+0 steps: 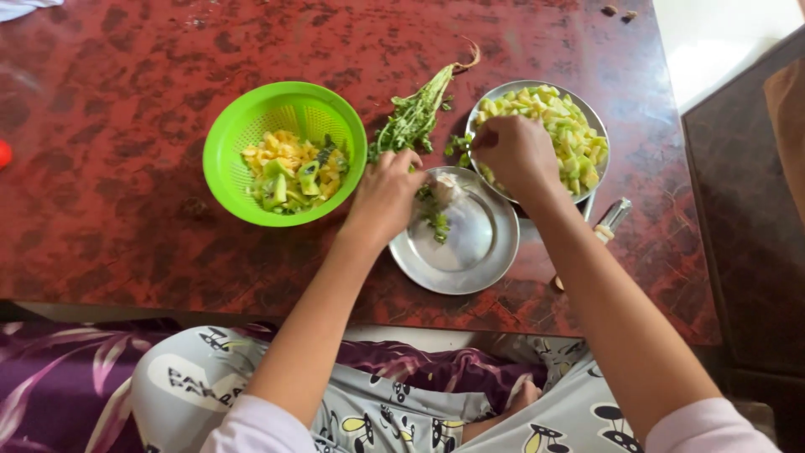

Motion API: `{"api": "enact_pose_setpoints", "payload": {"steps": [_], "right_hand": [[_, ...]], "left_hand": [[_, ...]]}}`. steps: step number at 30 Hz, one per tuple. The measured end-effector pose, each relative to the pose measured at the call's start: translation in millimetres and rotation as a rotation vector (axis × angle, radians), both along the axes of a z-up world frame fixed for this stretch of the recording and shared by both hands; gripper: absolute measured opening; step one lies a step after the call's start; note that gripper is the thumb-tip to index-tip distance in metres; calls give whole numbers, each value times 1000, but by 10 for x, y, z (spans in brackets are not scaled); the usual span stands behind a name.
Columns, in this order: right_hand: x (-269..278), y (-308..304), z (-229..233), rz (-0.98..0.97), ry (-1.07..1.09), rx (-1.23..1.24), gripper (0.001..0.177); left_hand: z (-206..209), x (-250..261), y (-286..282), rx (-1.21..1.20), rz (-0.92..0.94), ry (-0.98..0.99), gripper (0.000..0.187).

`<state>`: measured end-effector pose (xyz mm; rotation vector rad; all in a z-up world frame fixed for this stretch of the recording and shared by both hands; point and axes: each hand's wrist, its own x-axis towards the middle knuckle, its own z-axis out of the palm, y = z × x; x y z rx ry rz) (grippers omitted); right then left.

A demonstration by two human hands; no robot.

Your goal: Preparing vegetables including coriander, tomato, and garlic on a table.

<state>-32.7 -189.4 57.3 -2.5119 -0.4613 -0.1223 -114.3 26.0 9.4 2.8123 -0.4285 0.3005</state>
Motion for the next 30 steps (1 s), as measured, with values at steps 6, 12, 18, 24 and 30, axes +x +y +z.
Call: {"api": "enact_pose_setpoints", "payload": {"steps": [6, 12, 18, 24, 30], "right_hand": [[209, 444, 144, 100, -105, 96, 17], [570, 645, -103, 220, -383, 225, 15], [393, 563, -160, 186, -225, 129, 35], [235, 195, -272, 55, 121, 4, 19], [-63, 138, -414, 413, 180, -70, 57]], "left_hand": [[-53, 36, -59, 31, 49, -94, 19], [-227, 146, -18, 38, 43, -67, 7], [-83, 163, -76, -256, 242, 6, 9], [352, 378, -121, -386, 508, -245, 14], [101, 770, -67, -75, 625, -251, 11]]}}
